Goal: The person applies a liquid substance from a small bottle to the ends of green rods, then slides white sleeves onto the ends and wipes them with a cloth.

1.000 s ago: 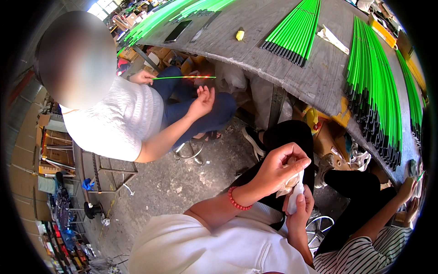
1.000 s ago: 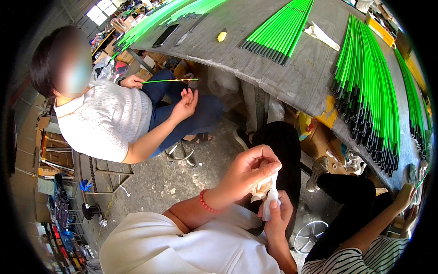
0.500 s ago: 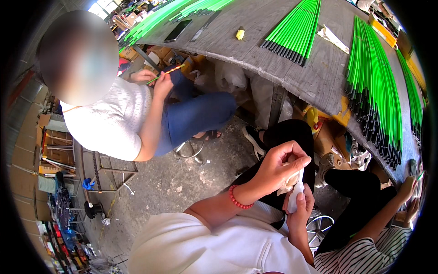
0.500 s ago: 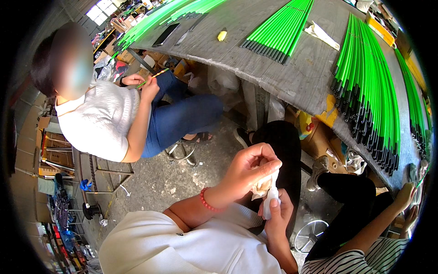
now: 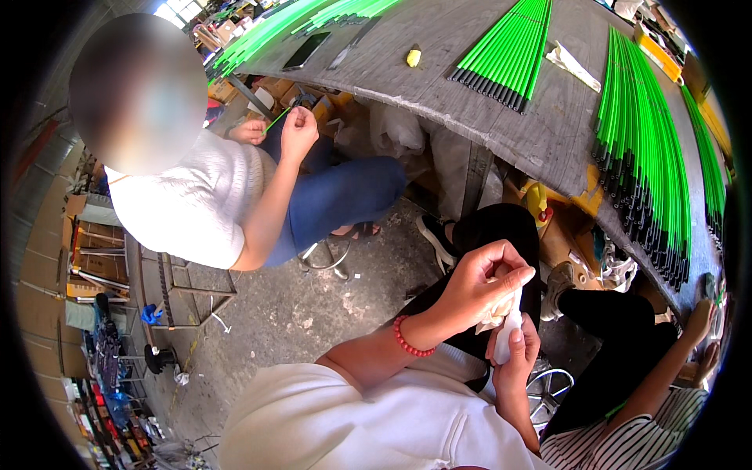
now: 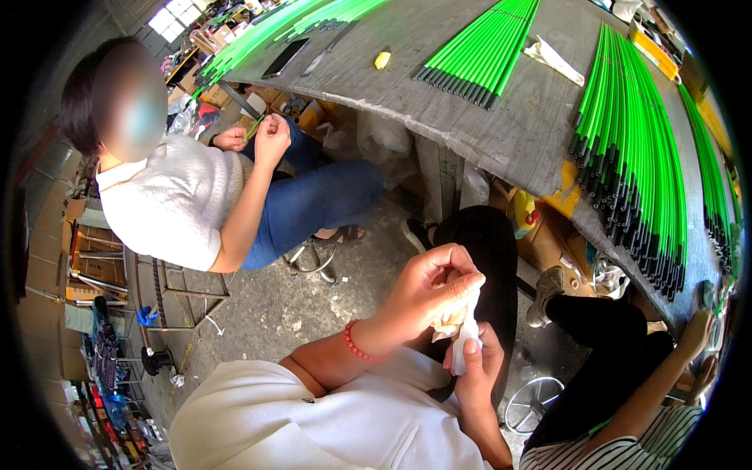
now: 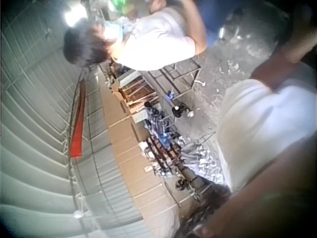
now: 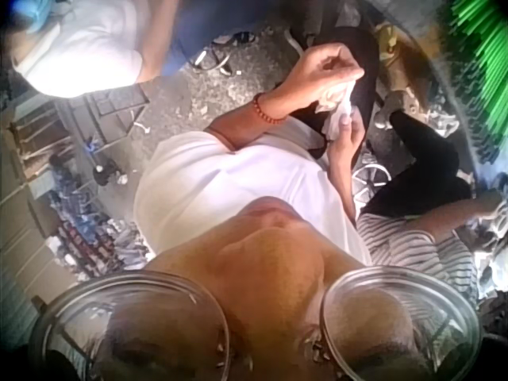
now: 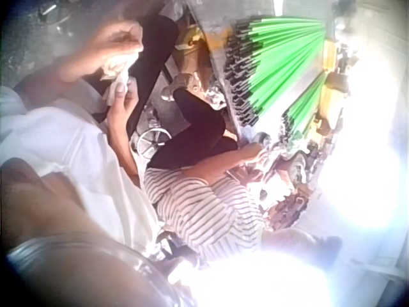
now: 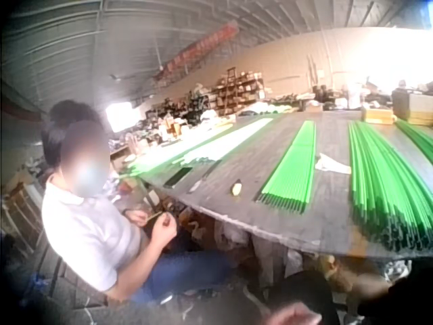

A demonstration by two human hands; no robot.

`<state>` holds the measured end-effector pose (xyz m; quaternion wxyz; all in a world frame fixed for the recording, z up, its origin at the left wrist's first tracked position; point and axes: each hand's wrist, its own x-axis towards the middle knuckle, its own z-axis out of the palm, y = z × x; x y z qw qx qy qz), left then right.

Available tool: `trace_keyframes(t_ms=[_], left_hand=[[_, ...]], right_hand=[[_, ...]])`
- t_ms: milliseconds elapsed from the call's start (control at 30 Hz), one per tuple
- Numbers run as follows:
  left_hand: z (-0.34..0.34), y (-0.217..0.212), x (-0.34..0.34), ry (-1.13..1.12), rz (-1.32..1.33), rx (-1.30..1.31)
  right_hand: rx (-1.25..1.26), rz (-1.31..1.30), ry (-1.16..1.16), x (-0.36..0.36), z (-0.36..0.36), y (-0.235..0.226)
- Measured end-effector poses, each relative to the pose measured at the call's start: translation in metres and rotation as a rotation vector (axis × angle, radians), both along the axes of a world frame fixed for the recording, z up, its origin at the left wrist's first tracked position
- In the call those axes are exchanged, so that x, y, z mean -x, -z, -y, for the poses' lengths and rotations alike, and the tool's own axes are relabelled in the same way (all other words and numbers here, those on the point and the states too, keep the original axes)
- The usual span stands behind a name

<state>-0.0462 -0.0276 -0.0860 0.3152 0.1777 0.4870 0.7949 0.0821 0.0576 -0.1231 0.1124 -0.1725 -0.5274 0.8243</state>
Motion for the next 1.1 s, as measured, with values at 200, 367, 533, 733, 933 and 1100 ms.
trace_keyframes(t_ms=[200, 367, 533, 733, 933, 1100], left_hand=[[-0.0004, 0.0016, -0.0018, -0.043, -0.013, -0.056], [0.0029, -0.0007, 0.0031, -0.08, -0.01, -0.144], [-0.0004, -0.001, 0.0005, -0.041, -0.118, -0.043], [-0.0013, 0.0027, -0.005, 0.07, -0.082, -0.103], [0.0003, 0.0009, -0.0028, 0.062, 0.052, -0.049], [0.0001, 0.0034, -0.0034, 0.043, 0.057, -0.058]], right_hand=[[-0.006, -0.001, -0.002, -0.0006, -0.0001, 0.0006], [-0.011, 0.003, 0.022, -0.0013, 0.0015, 0.0026], [-0.027, -0.052, 0.068, -0.0029, -0.0007, 0.0062], [0.002, -0.05, 0.052, -0.0033, -0.0009, 0.0047], [0.016, -0.024, 0.036, -0.0018, -0.0012, 0.0041], [0.016, -0.016, 0.027, -0.0018, -0.0013, 0.0032]])
